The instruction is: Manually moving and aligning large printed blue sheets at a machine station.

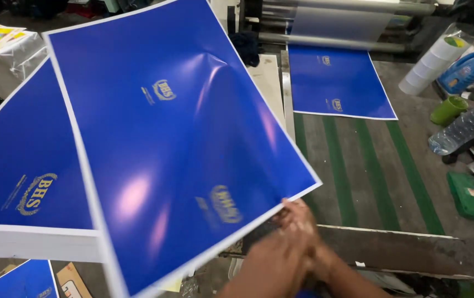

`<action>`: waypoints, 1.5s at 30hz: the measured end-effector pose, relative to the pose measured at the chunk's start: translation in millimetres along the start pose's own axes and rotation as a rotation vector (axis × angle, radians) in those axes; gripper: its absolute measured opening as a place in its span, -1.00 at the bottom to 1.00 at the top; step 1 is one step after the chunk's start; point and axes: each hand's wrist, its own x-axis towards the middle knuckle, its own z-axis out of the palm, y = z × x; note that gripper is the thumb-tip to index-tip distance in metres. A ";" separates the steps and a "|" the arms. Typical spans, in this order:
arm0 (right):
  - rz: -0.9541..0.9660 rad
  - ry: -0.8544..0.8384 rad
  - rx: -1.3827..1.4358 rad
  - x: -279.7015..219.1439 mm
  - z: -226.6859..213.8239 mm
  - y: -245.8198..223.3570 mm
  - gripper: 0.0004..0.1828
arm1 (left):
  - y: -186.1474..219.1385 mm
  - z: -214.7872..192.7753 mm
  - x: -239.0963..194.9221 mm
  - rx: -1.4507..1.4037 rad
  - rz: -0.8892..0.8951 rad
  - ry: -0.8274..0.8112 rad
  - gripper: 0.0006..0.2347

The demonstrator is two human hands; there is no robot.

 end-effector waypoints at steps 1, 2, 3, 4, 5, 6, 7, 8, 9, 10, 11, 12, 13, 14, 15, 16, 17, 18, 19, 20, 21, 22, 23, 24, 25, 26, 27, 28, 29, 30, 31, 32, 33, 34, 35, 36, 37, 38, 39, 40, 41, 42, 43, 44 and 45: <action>0.581 0.218 0.713 -3.1 1.6 20.4 -0.74 | 4.7 2.8 -16.0 -0.171 0.084 0.038 -0.65; 1.163 0.432 1.431 -8.5 3.3 39.3 -0.92 | 10.1 5.1 -32.9 -0.346 0.169 0.071 -0.75; 1.168 0.438 1.432 -24.5 -7.7 56.0 -0.92 | 4.0 -11.3 -38.9 -0.350 0.170 0.065 -0.75; 1.196 0.509 1.343 -40.7 -18.3 72.6 -0.89 | -3.1 -27.6 -44.6 -0.455 0.187 -0.041 -0.73; 1.223 0.577 1.252 -57.5 -28.6 88.9 -0.85 | -10.6 -43.8 -50.4 -0.560 0.204 -0.148 -0.69; 1.226 0.587 1.252 -71.9 -42.6 100.0 -0.85 | -37.7 -44.0 -69.3 -0.565 0.210 -0.154 -0.69; 1.242 0.647 1.188 -86.8 -55.7 110.4 -0.82 | -65.7 -44.3 -88.7 -0.499 0.076 -0.288 -0.73; 1.260 0.697 1.116 -103.9 -72.2 120.5 -0.79 | -90.3 -43.3 -110.0 -0.435 -0.064 -0.416 -0.73; 1.266 0.698 1.108 -140.1 -86.6 140.2 -0.79 | -86.9 -65.6 -101.2 -0.444 -0.065 -0.418 -0.73; 1.287 0.760 1.063 -172.1 -98.0 161.9 -0.78 | -84.4 -89.1 -92.3 -0.065 -0.143 -0.297 -0.62; 1.307 0.821 1.017 -203.9 -109.9 183.6 -0.76 | -81.7 -112.6 -83.0 0.313 -0.217 -0.171 -0.48; 1.309 0.823 1.019 -213.2 -127.5 182.9 -0.76 | -95.3 -106.3 -99.3 0.313 -0.215 -0.174 -0.48; 1.252 0.845 0.975 -222.6 -145.6 182.9 -0.73 | -108.6 -99.4 -114.9 0.481 -0.246 -0.179 -0.40; 1.206 0.875 0.923 -240.6 -166.4 175.4 -0.69 | -121.2 -93.4 -130.4 0.639 -0.269 -0.191 -0.31; 1.221 0.885 0.916 -285.0 -179.8 196.8 -0.69 | -123.2 -99.0 -128.0 0.630 -0.260 -0.203 -0.31; 1.236 0.917 0.862 -332.1 -195.1 215.5 -0.78 | -125.1 -103.6 -125.8 0.604 -0.311 -0.303 -0.36; 1.251 0.948 0.806 -379.9 -210.8 232.5 -0.87 | -127.1 -108.0 -123.3 0.581 -0.362 -0.403 -0.41; 1.261 0.953 0.803 -374.2 -222.5 217.6 -0.87 | -133.2 -112.7 -123.2 0.577 -0.357 -0.412 -0.41; 1.194 1.006 0.790 -368.2 -234.8 202.6 -0.72 | -138.9 -117.6 -122.8 0.561 -0.336 -0.505 -0.45; 1.125 1.056 0.777 -362.8 -248.3 187.2 -0.56 | -143.8 -122.4 -122.3 0.544 -0.314 -0.598 -0.48; 1.135 1.061 0.772 -357.7 -255.0 179.8 -0.56 | -146.9 -126.0 -122.5 0.539 -0.308 -0.607 -0.48; 1.199 1.056 0.701 -352.0 -262.4 174.0 -0.64 | -149.9 -128.6 -122.5 0.536 -0.269 -0.630 -0.49; 1.261 1.050 0.630 -346.2 -269.8 168.3 -0.71 | -152.9 -131.2 -122.5 0.533 -0.230 -0.652 -0.50; 1.266 1.051 0.627 -341.5 -272.3 171.3 -0.71 | -151.1 -136.6 -116.0 0.530 -0.228 -0.655 -0.50; 1.307 1.068 0.558 -336.7 -274.6 174.1 -0.73 | -149.4 -142.3 -109.6 0.518 -0.251 -0.661 -0.50; 1.348 1.084 0.489 -332.4 -275.2 176.5 -0.75 | -148.2 -148.5 -103.4 0.508 -0.272 -0.668 -0.51; 1.353 1.086 0.487 -325.2 -273.4 182.0 -0.75 | -154.9 -147.8 -112.7 0.507 -0.269 -0.673 -0.51; 1.359 1.040 0.460 -318.4 -272.1 187.1 -0.71 | -161.3 -147.2 -122.5 0.493 -0.280 -0.670 -0.52; 1.365 0.994 0.434 -311.4 -270.1 191.7 -0.68 | -168.2 -147.2 -132.9 0.479 -0.290 -0.668 -0.54; 1.368 0.991 0.431 -300.2 -266.0 197.5 -0.68 | -171.2 -147.7 -137.0 0.476 -0.292 -0.671 -0.54; 1.414 0.890 0.450 -288.7 -261.3 202.4 -0.73 | -174.5 -149.1 -141.7 0.459 -0.310 -0.674 -0.55; 1.447 0.786 0.468 -272.2 -259.5 212.4 -0.78 | -177.6 -148.0 -145.9 0.444 -0.331 -0.667 -0.57; 1.440 0.783 0.464 -267.0 -251.2 231.9 -0.78 | -185.1 -148.0 -149.1 0.441 -0.337 -0.661 -0.57; 1.423 0.679 0.477 -258.6 -243.3 254.5 -0.77 | -192.2 -147.4 -151.9 0.414 -0.356 -0.721 -0.56; 1.404 0.575 0.487 -249.5 -235.7 277.1 -0.77 | -199.3 -146.8 -154.5 0.386 -0.375 -0.781 -0.54; 1.390 0.576 0.486 -239.5 -230.3 297.8 -0.77 | -203.7 -146.4 -154.1 0.388 -0.379 -0.767 -0.54; 1.363 0.571 0.539 -228.8 -225.2 319.0 -0.75 | -208.2 -145.8 -153.2 0.364 -0.380 -0.800 -0.54; 1.339 0.567 0.593 -220.0 -220.2 338.5 -0.73 | -212.9 -145.5 -151.8 0.340 -0.378 -0.835 -0.54; 1.328 0.569 0.591 -199.0 -217.2 350.1 -0.73 | -203.2 -148.3 -135.6 0.342 -0.378 -0.824 -0.54; 1.359 0.560 0.581 -182.5 -213.2 358.1 -0.72 | -194.1 -151.7 -120.5 0.375 -0.467 -0.875 -0.57; 1.390 0.551 0.571 -165.8 -208.5 366.2 -0.70 | -185.7 -155.1 -105.8 0.407 -0.557 -0.925 -0.60; 1.388 0.554 0.567 -155.7 -206.6 365.0 -0.70 | -187.4 -151.1 -108.7 0.405 -0.554 -0.922 -0.60; 1.428 0.575 0.557 -145.3 -203.8 363.5 -0.68 | -189.9 -147.3 -112.1 0.441 -0.608 -0.915 -0.62; 1.469 0.595 0.547 -135.0 -198.4 360.7 -0.65 | -193.8 -144.6 -116.5 0.478 -0.663 -0.910 -0.65; 1.469 0.598 0.544 -127.1 -192.8 348.3 -0.65 | -205.1 -136.9 -138.2 0.476 -0.660 -0.909 -0.65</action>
